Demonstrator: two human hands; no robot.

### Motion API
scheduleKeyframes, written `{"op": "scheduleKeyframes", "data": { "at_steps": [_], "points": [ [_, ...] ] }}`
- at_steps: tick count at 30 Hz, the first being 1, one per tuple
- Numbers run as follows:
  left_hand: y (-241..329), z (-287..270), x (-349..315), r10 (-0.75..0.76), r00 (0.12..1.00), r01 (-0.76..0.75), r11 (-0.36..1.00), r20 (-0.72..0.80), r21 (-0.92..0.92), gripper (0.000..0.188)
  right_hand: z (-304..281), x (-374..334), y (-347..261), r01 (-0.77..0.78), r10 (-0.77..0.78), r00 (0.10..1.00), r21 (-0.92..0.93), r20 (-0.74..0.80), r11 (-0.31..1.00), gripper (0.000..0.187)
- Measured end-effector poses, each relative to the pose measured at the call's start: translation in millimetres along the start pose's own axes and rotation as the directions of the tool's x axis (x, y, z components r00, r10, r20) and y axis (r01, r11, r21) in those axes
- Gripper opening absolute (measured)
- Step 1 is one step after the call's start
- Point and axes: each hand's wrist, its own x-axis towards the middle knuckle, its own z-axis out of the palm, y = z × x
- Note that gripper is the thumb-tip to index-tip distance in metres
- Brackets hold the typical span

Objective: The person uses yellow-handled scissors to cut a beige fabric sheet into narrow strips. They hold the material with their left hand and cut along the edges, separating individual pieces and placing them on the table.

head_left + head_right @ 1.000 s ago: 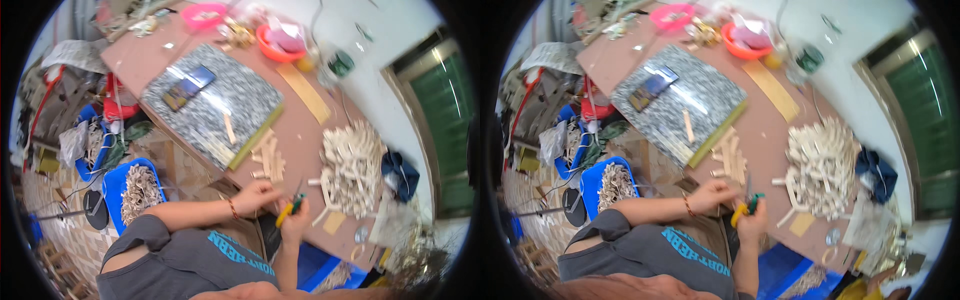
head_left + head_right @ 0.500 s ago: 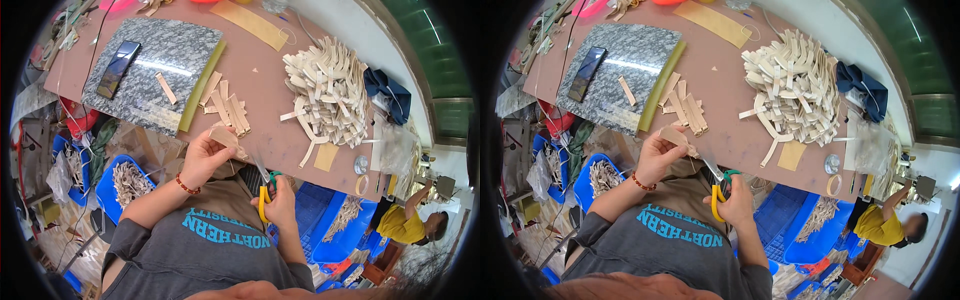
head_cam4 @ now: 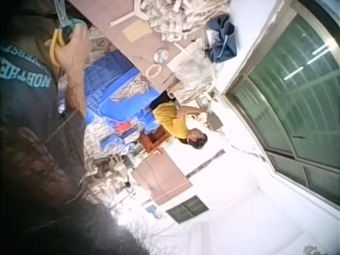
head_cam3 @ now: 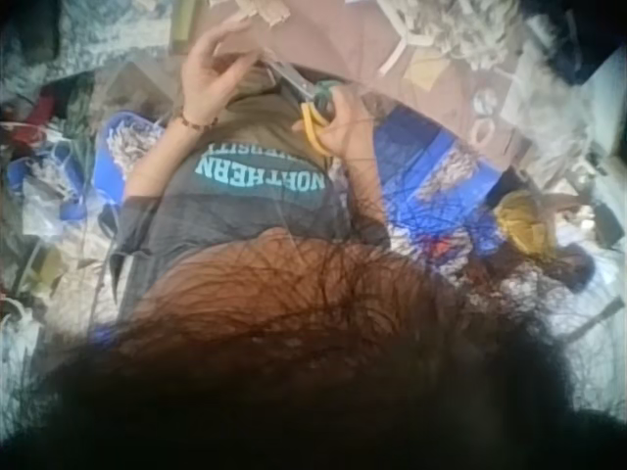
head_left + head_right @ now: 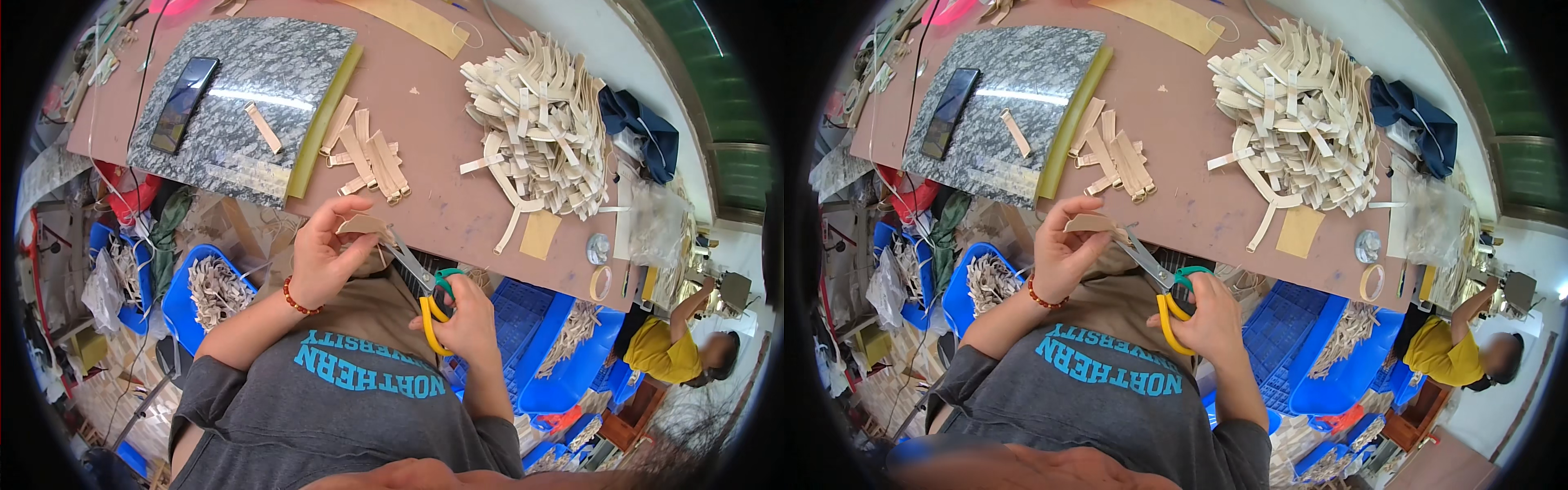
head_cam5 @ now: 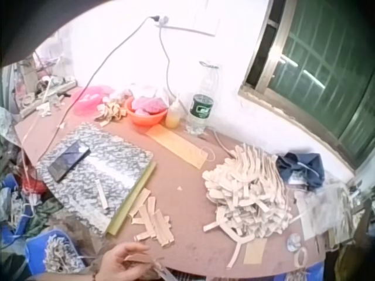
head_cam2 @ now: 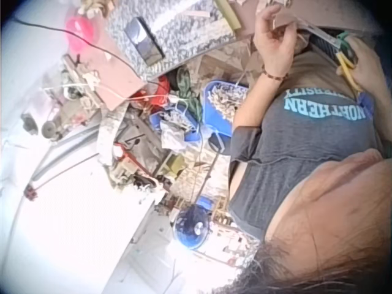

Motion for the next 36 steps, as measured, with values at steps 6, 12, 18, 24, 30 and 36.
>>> {"op": "scheduleKeyframes", "data": {
  "at_steps": [6, 12, 18, 24, 30, 36],
  "points": [
    [2.0, 2.2, 0.9, -0.047, 0.999, 0.046, 0.994, -0.002, -0.096, 0.045, 0.8, -1.1, 0.1, -0.001, 0.001, 1.0, -0.002, 0.011, 1.0, 0.069],
    [8.5, 5.9, 0.0, -0.184, 0.981, 0.193, 0.961, 0.063, -0.199, 0.043, 10.9, -2.7, 1.5, 0.059, -0.072, 0.989, -0.098, -0.13, 0.993, 0.072],
    [9.1, 6.1, -2.3, -0.266, 0.962, 0.27, 0.919, 0.056, -0.287, 0.043, 12.6, 0.3, -2.1, 0.143, -0.173, 0.96, -0.146, -0.219, 0.979, 0.072],
    [9.8, 5.3, -2.7, -0.293, 0.953, 0.303, 0.89, 0.081, -0.342, 0.042, 16.2, 2.3, -2.7, 0.156, -0.189, 0.951, -0.148, -0.246, 0.977, 0.07],
    [11.2, 4.8, -2.6, -0.302, 0.948, 0.316, 0.875, 0.097, -0.366, 0.04, 17.5, 2.2, -0.5, 0.173, -0.204, 0.942, -0.133, -0.266, 0.976, 0.066],
    [16.7, 6.5, -1.3, -0.313, 0.945, 0.324, 0.874, 0.091, -0.363, 0.039, 18.5, 1.8, 6.7, 0.197, -0.237, 0.926, -0.157, -0.294, 0.968, 0.058]
  ]
}}
